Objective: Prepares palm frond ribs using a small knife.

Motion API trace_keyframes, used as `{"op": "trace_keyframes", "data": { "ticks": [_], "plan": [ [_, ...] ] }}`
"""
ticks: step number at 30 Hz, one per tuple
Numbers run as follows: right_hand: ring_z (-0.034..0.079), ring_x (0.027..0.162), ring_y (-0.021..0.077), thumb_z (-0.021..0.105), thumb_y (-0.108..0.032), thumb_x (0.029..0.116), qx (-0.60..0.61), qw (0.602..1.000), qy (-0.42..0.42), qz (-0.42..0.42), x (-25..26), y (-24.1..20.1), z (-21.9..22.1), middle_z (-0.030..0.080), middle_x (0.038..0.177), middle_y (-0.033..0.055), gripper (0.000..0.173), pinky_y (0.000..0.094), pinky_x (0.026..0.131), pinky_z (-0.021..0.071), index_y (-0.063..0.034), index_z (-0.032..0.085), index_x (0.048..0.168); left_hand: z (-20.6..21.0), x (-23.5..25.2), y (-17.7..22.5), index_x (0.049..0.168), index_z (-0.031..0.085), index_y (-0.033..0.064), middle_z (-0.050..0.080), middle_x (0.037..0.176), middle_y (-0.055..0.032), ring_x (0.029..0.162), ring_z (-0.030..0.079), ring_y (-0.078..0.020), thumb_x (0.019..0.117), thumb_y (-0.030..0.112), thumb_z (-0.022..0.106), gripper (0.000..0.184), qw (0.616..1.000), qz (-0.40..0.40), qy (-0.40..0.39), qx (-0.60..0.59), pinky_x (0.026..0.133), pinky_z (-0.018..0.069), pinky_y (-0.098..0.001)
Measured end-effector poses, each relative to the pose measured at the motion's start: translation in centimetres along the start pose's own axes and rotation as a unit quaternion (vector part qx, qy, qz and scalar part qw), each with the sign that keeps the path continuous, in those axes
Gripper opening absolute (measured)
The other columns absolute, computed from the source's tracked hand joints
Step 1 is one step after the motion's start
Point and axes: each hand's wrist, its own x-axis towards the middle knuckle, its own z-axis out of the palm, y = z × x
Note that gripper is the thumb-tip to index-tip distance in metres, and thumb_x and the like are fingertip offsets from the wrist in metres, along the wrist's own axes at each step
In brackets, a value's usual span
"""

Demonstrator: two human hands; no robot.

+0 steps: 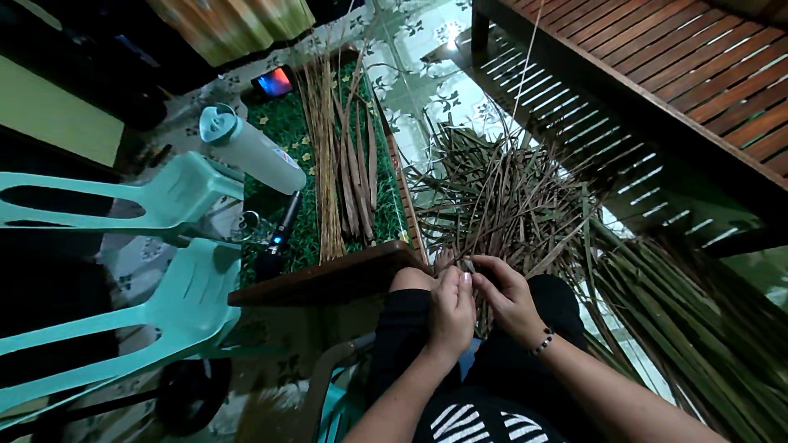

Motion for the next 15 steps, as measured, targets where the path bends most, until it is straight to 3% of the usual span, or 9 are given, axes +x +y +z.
{"op": "trace_keyframes", "data": {
  "ticks": [3, 6, 9, 11, 15],
  "plan": [
    [0.065, 0.087, 0.0064, 0.054, -0.015, 0.1041, 0.052, 0.997, 0.032, 0.056, 1.0, -0.1, -1.1, 0.069, 0.104, 0.0039, 0.028, 0.0242, 0.078, 0.0570, -0.0004, 0.061, 0.127, 0.5, -1.0, -0.7, 0.094, 0.057, 0.0008, 0.050, 0.062, -0.0007, 0.048, 0.050, -0.0105, 0.1091, 0.018, 0.038, 0.029, 0.999, 0.003, -0.031, 0.015, 0.048, 0.0483, -0.0277],
    [0.062, 0.074, 0.0090, 0.054, -0.016, 0.1039, 0.096, 0.988, 0.058, 0.107, 2.1, 0.2, -2.9, 0.067, 0.098, 0.0034, 0.029, 0.0254, 0.066, 0.0543, -0.0065, 0.061, 0.131, 0.8, -1.8, -1.1, 0.095, 0.056, 0.0018, 0.047, 0.060, 0.0008, 0.046, 0.048, -0.0095, 0.1091, 0.018, 0.039, 0.028, 0.999, -0.007, -0.053, 0.004, 0.046, 0.0467, -0.0270],
    [0.065, 0.083, 0.0081, 0.055, -0.012, 0.1029, 0.114, 0.988, 0.018, 0.101, 1.8, 0.1, -2.8, 0.068, 0.103, 0.0031, 0.029, 0.0254, 0.076, 0.0564, -0.0036, 0.059, 0.130, 0.3, -1.0, -1.0, 0.095, 0.056, 0.0008, 0.048, 0.063, -0.0001, 0.048, 0.048, -0.0084, 0.1091, 0.016, 0.039, 0.027, 0.999, -0.005, -0.038, -0.008, 0.047, 0.0467, -0.0251],
    [0.063, 0.081, 0.0066, 0.056, -0.012, 0.1026, 0.127, 0.986, -0.024, 0.103, 1.4, -0.2, -1.8, 0.067, 0.101, 0.0026, 0.028, 0.0239, 0.074, 0.0549, -0.0019, 0.058, 0.128, -0.2, -0.3, -0.8, 0.095, 0.056, -0.0002, 0.051, 0.067, -0.0013, 0.049, 0.048, -0.0081, 0.1092, 0.015, 0.039, 0.027, 1.000, 0.003, -0.030, -0.009, 0.048, 0.0465, -0.0240],
    [0.064, 0.083, 0.0068, 0.056, -0.012, 0.1023, 0.163, 0.978, -0.072, 0.106, 1.0, -0.5, -1.0, 0.066, 0.104, 0.0043, 0.028, 0.0232, 0.073, 0.0551, 0.0004, 0.055, 0.127, -0.4, 0.2, -0.9, 0.096, 0.055, 0.0009, 0.048, 0.063, 0.0023, 0.047, 0.046, -0.0057, 0.1096, 0.014, 0.037, 0.026, 0.999, 0.011, -0.025, -0.022, 0.046, 0.0442, -0.0220]
  ]
}}
